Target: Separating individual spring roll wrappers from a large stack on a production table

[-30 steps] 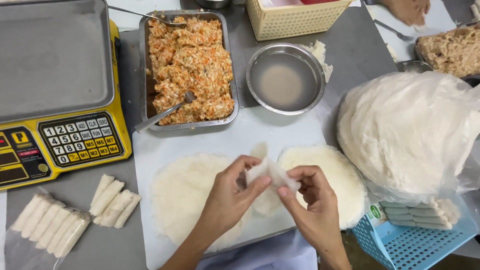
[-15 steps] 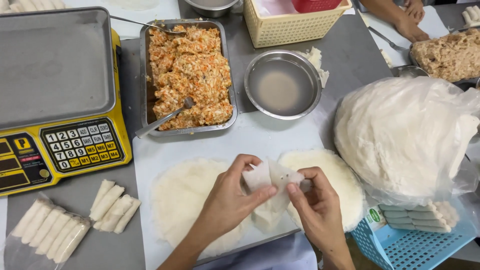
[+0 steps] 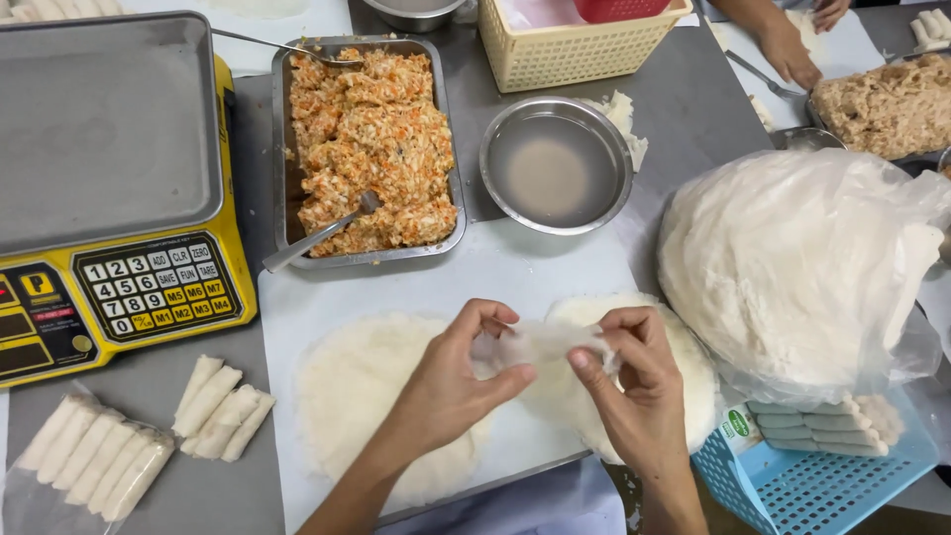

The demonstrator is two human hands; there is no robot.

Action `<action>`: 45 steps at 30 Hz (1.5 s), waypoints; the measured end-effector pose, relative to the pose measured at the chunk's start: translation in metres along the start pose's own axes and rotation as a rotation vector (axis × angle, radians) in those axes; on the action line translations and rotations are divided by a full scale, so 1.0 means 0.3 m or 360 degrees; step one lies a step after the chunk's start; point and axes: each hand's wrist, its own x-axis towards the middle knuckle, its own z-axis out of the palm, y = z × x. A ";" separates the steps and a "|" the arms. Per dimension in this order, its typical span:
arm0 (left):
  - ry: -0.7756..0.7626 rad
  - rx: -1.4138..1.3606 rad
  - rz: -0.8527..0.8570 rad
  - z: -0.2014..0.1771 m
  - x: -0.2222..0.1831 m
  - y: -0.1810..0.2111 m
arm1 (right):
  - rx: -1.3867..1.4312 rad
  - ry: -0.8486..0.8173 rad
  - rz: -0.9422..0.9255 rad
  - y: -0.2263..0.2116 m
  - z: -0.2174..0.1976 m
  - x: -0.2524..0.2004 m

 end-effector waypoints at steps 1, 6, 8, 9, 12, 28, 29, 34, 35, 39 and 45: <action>0.0068 0.0063 -0.0204 0.016 0.004 0.015 | -0.0099 -0.0018 -0.0139 -0.015 -0.005 -0.003; 0.0211 0.0349 -0.0126 0.075 0.029 -0.030 | -0.0292 0.0042 -0.0205 -0.044 0.007 -0.010; 0.0155 0.0453 0.0245 0.088 0.031 -0.046 | -0.0283 0.0045 0.0013 -0.023 0.039 -0.010; 0.0156 0.0454 0.0244 0.061 0.036 -0.066 | -0.0282 0.0045 0.0013 -0.001 0.019 -0.008; 0.0480 0.0875 0.0607 -0.005 0.035 -0.110 | -0.0230 0.0351 -0.0208 0.043 -0.015 -0.016; 0.0567 -0.0590 0.0092 -0.455 -0.202 0.126 | 0.0182 0.0551 0.0683 0.354 -0.292 -0.049; 0.0538 -0.0173 0.0037 -0.467 -0.225 0.163 | -0.0295 0.0500 0.0536 0.332 -0.282 -0.065; 0.0520 0.0761 0.0113 -0.346 -0.183 0.123 | 0.0116 0.0518 0.0465 0.234 -0.279 -0.095; 0.0479 0.0781 0.0146 -0.304 -0.170 0.060 | 0.0048 0.0506 0.0429 0.195 -0.272 -0.100; 0.0086 0.1632 0.0027 0.035 -0.198 -0.237 | -0.0026 0.0487 0.0314 0.144 -0.261 -0.122; -0.0045 0.1704 0.0358 0.176 -0.337 -0.184 | 0.0076 0.0204 0.0279 -0.004 -0.192 -0.195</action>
